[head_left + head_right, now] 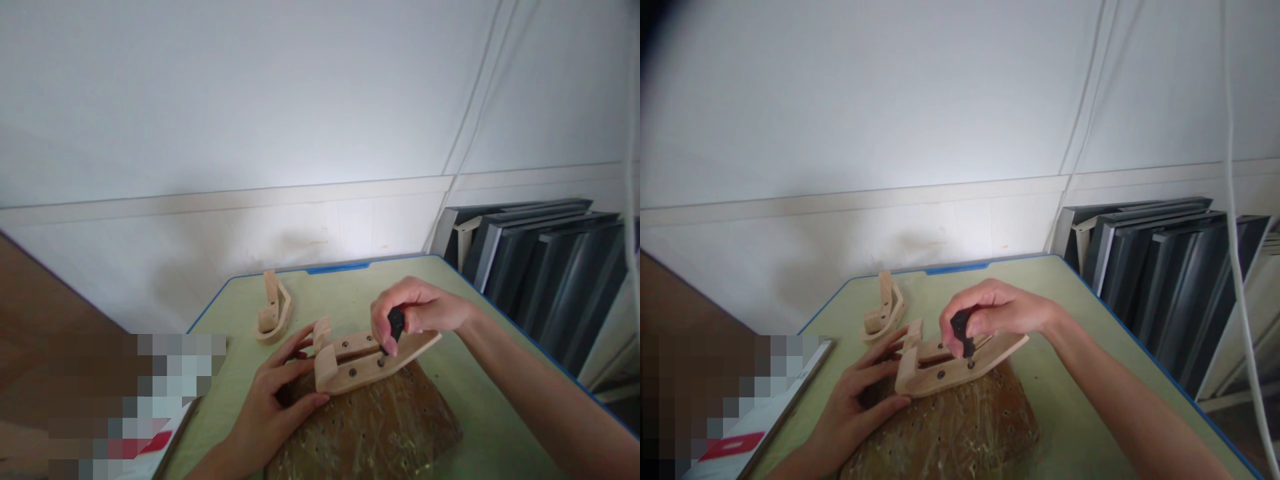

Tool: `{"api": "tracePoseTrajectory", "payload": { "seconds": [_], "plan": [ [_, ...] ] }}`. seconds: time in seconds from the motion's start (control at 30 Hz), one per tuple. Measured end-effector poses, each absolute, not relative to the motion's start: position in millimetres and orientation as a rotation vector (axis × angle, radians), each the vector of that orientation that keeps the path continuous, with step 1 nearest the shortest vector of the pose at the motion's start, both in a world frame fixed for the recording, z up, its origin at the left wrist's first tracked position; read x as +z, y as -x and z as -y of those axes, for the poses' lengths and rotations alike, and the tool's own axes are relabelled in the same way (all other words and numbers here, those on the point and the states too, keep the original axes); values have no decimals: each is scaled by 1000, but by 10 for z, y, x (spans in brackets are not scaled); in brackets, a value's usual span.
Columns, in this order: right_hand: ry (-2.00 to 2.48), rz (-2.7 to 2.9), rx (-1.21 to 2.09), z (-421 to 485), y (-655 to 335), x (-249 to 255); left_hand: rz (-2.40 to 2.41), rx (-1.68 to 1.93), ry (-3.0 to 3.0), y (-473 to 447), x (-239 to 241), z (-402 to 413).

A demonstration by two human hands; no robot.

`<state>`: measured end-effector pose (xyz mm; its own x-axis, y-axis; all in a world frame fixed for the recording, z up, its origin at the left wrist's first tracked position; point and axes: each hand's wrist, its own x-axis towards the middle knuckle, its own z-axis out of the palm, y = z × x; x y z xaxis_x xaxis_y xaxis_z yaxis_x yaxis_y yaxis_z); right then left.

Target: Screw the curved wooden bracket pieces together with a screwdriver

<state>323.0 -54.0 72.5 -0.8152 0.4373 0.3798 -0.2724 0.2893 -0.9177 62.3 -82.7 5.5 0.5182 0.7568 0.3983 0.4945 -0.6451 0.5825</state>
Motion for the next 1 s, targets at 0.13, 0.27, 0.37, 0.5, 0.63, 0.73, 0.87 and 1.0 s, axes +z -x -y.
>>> {"api": "tracePoseTrajectory", "payload": {
  "seconds": [0.13,0.27,0.37,0.5,0.63,0.73,0.87,1.0],
  "plan": [
    [298,1889,1476,612,-3230,707,-1011,905,-2349,-619,74,842],
    [461,1836,1351,682,-3227,743,-1020,890,-2346,-624,107,866],
    [563,1792,1230,771,-3223,776,-1012,893,-2345,-619,122,886],
    [635,1726,1123,951,-3158,791,-1010,887,-2337,-607,124,902],
    [672,1691,1109,1091,-3080,800,-1013,879,-2331,-610,137,911],
    [651,1678,1146,1095,-3133,818,-1018,867,-2340,-620,156,918],
    [511,1829,1393,950,-3306,859,-1024,876,-2337,-630,159,918],
    [363,1944,1567,678,-3361,892,-1018,886,-2332,-628,141,905]
  ]
}}
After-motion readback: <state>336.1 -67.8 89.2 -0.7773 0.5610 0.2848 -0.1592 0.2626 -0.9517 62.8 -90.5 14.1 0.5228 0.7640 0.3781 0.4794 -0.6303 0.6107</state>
